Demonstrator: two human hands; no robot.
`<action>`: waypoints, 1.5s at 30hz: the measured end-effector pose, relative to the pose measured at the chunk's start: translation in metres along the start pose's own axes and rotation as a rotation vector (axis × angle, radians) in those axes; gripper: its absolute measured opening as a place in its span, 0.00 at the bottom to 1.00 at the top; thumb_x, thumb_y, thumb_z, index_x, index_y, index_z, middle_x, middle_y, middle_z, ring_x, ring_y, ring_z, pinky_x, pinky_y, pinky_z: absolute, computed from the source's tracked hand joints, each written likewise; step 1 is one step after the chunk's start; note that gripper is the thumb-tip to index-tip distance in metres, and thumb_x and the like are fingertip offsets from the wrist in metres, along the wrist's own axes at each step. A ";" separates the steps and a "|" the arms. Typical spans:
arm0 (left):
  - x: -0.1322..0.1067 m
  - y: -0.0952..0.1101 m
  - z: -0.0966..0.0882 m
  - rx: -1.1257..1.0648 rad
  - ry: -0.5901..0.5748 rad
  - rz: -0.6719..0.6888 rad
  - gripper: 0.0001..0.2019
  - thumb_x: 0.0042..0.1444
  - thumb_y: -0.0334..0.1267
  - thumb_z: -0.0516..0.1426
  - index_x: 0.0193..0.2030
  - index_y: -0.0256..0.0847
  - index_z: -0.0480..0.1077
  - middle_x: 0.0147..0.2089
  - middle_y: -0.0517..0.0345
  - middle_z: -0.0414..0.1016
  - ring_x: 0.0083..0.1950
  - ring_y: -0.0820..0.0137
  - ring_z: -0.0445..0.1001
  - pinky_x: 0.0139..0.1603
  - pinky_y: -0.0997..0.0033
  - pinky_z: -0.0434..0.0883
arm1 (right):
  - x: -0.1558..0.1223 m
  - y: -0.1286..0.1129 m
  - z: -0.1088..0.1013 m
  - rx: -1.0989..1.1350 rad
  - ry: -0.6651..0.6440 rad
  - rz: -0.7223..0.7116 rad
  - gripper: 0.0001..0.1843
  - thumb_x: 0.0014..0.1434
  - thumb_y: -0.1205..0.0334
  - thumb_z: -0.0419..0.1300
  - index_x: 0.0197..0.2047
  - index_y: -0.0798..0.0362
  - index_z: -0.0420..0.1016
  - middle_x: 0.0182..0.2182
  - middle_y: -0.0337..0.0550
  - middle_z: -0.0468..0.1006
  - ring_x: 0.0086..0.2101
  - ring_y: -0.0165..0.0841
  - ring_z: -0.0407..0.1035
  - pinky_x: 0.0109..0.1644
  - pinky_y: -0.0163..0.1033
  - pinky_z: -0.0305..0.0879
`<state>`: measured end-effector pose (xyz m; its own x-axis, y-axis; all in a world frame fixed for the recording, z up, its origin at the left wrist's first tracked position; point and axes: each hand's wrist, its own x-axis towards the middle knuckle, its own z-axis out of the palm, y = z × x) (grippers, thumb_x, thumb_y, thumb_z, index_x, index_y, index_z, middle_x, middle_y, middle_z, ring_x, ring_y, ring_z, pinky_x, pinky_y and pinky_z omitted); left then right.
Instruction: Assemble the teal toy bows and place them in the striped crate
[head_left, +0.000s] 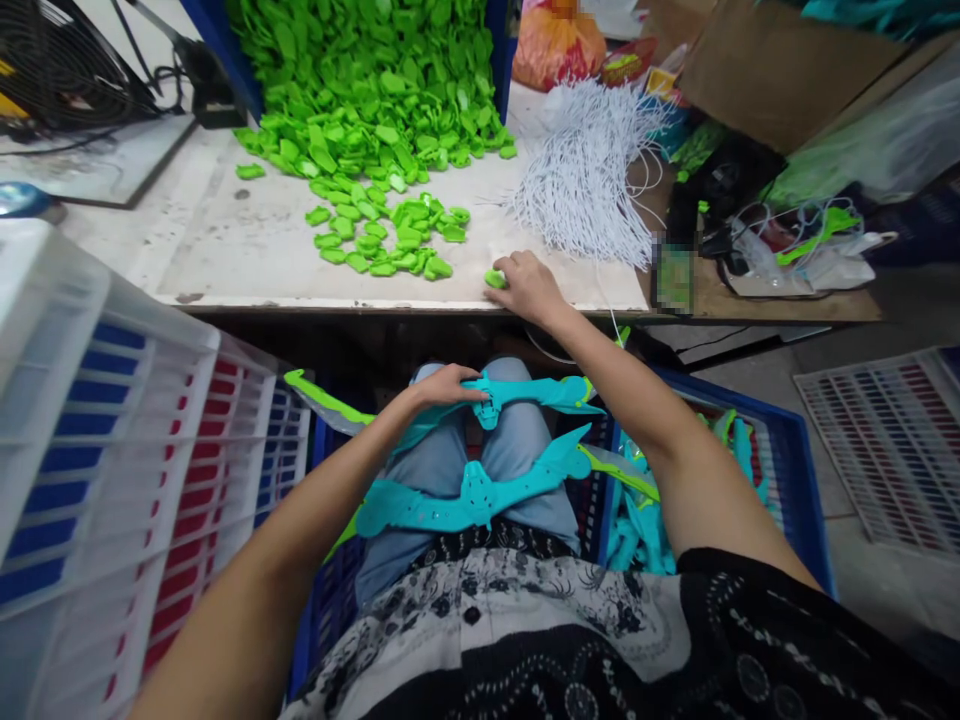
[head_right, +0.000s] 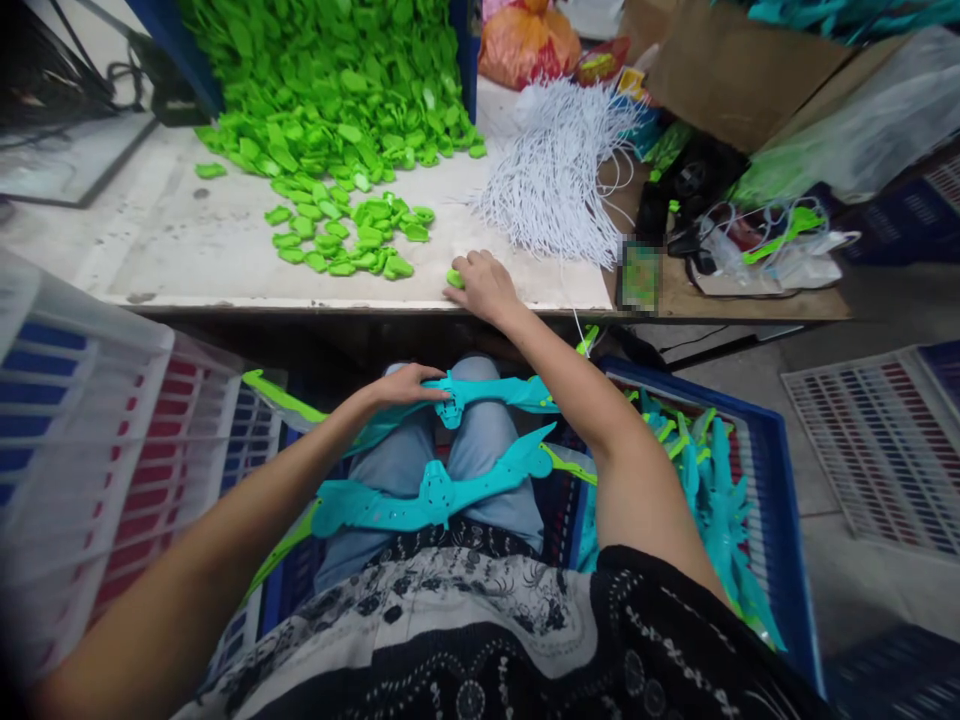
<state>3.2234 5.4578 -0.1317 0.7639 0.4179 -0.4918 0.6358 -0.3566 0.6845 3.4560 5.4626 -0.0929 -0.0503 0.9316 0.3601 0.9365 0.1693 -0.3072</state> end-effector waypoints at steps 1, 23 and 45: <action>0.000 -0.001 -0.001 -0.017 -0.024 -0.001 0.31 0.46 0.57 0.59 0.50 0.34 0.73 0.48 0.52 0.77 0.50 0.60 0.72 0.48 0.73 0.65 | 0.001 0.004 0.001 0.043 0.005 -0.051 0.17 0.56 0.62 0.59 0.48 0.59 0.71 0.47 0.56 0.73 0.49 0.45 0.61 0.52 0.48 0.58; 0.002 -0.002 0.003 -0.360 -0.087 -0.097 0.28 0.44 0.61 0.60 0.39 0.35 0.76 0.35 0.54 0.77 0.36 0.67 0.72 0.40 0.69 0.68 | -0.170 -0.068 0.053 0.387 -0.113 -0.131 0.15 0.64 0.57 0.53 0.49 0.49 0.75 0.50 0.49 0.75 0.51 0.42 0.63 0.57 0.54 0.63; -0.005 0.006 0.007 0.102 0.030 0.042 0.25 0.46 0.56 0.58 0.39 0.33 0.73 0.31 0.58 0.71 0.33 0.68 0.68 0.32 0.73 0.60 | -0.146 -0.081 0.053 0.224 -0.333 0.253 0.36 0.46 0.49 0.69 0.57 0.50 0.68 0.49 0.52 0.73 0.51 0.50 0.63 0.51 0.53 0.56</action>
<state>3.2245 5.4482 -0.1288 0.7874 0.4254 -0.4462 0.6124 -0.4570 0.6451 3.3693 5.3295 -0.1672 0.0265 0.9988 -0.0416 0.8375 -0.0449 -0.5446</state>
